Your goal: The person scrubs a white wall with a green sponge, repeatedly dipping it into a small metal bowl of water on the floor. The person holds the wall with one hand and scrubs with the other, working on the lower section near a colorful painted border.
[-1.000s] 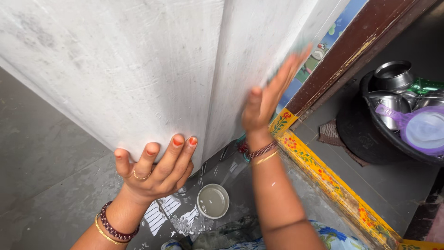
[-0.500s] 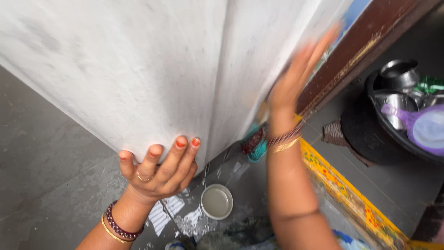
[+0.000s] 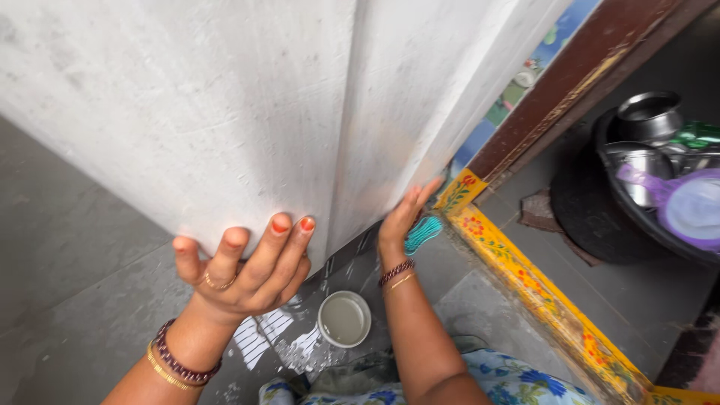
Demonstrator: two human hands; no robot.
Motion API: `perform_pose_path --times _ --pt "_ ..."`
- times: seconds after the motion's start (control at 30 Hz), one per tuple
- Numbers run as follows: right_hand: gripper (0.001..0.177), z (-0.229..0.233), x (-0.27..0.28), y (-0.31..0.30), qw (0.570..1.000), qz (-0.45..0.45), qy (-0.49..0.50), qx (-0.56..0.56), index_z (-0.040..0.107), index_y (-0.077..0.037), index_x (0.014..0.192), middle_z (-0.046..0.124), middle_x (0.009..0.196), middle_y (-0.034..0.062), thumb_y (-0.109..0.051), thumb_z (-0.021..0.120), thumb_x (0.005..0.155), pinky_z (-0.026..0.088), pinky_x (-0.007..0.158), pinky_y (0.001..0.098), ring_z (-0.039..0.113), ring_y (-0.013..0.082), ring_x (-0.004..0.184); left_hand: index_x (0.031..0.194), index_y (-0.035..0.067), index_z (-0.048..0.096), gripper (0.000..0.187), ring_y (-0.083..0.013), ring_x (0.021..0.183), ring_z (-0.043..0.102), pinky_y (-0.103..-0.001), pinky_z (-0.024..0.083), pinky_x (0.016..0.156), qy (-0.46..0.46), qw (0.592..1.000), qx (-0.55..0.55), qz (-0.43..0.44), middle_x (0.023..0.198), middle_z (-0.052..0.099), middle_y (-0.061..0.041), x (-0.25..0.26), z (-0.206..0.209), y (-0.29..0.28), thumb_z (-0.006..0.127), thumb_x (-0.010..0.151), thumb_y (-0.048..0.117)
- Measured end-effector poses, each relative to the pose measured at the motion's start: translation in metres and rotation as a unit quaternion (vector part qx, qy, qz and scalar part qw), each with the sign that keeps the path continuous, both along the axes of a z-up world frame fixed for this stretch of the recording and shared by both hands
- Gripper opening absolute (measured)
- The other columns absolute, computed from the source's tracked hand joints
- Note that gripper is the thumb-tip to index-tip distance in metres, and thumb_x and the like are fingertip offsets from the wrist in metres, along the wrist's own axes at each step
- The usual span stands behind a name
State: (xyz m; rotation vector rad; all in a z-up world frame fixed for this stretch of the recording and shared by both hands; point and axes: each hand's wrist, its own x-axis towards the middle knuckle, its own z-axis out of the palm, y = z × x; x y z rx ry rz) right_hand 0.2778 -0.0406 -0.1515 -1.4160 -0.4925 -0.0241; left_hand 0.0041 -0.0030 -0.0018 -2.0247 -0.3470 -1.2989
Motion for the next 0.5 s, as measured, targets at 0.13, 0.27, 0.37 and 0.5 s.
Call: perform_pose_path --times 0.13,0.27,0.37,0.5 --pt "0.079 -0.027 -0.016 0.003 0.928 0.13 0.271 0.219 0.022 0.007 0.159 0.022 0.169 0.024 -0.053 0.021 0.109 0.019 0.122 0.0409 0.022 0.0365 0.152 0.141 0.024 0.074 0.04 -0.0316 0.161 0.018 -0.06 0.008 0.13 0.007 1.0 0.001 0.005 0.161 0.047 -0.004 -0.002 -0.001 -0.001 0.056 0.105 0.028" --pt "0.077 0.047 -0.002 -0.001 0.992 0.018 -0.095 0.077 0.004 0.003 0.164 -0.002 0.174 0.0194 -0.052 0.02 0.113 0.005 0.134 0.0404 -0.001 0.0301 0.163 0.142 0.025 0.073 0.039 -0.0315 0.161 0.017 -0.06 0.008 0.13 0.009 1.0 -0.005 0.016 0.162 0.046 -0.003 -0.001 0.001 -0.006 0.056 0.106 0.029" --pt "0.076 0.099 -0.003 -0.009 0.966 0.037 -0.239 0.093 0.009 0.002 0.168 0.002 0.173 0.0164 -0.053 0.018 0.117 0.001 0.136 0.0372 0.001 0.0259 0.164 0.143 0.025 0.073 0.041 -0.0317 0.161 0.016 -0.06 0.006 0.13 0.015 1.0 -0.013 0.017 0.163 0.044 -0.004 0.0 0.003 -0.009 0.057 0.106 0.027" --pt "0.075 0.091 -0.004 -0.006 0.966 -0.011 -0.256 0.044 0.007 0.003 0.166 0.0 0.175 0.0184 -0.05 0.022 0.115 0.001 0.137 0.04 0.0 0.029 0.166 0.143 0.026 0.073 0.04 -0.0308 0.161 0.017 -0.06 0.006 0.131 0.01 1.0 -0.017 0.016 0.164 0.044 -0.003 0.001 0.0 -0.01 0.059 0.106 0.027"
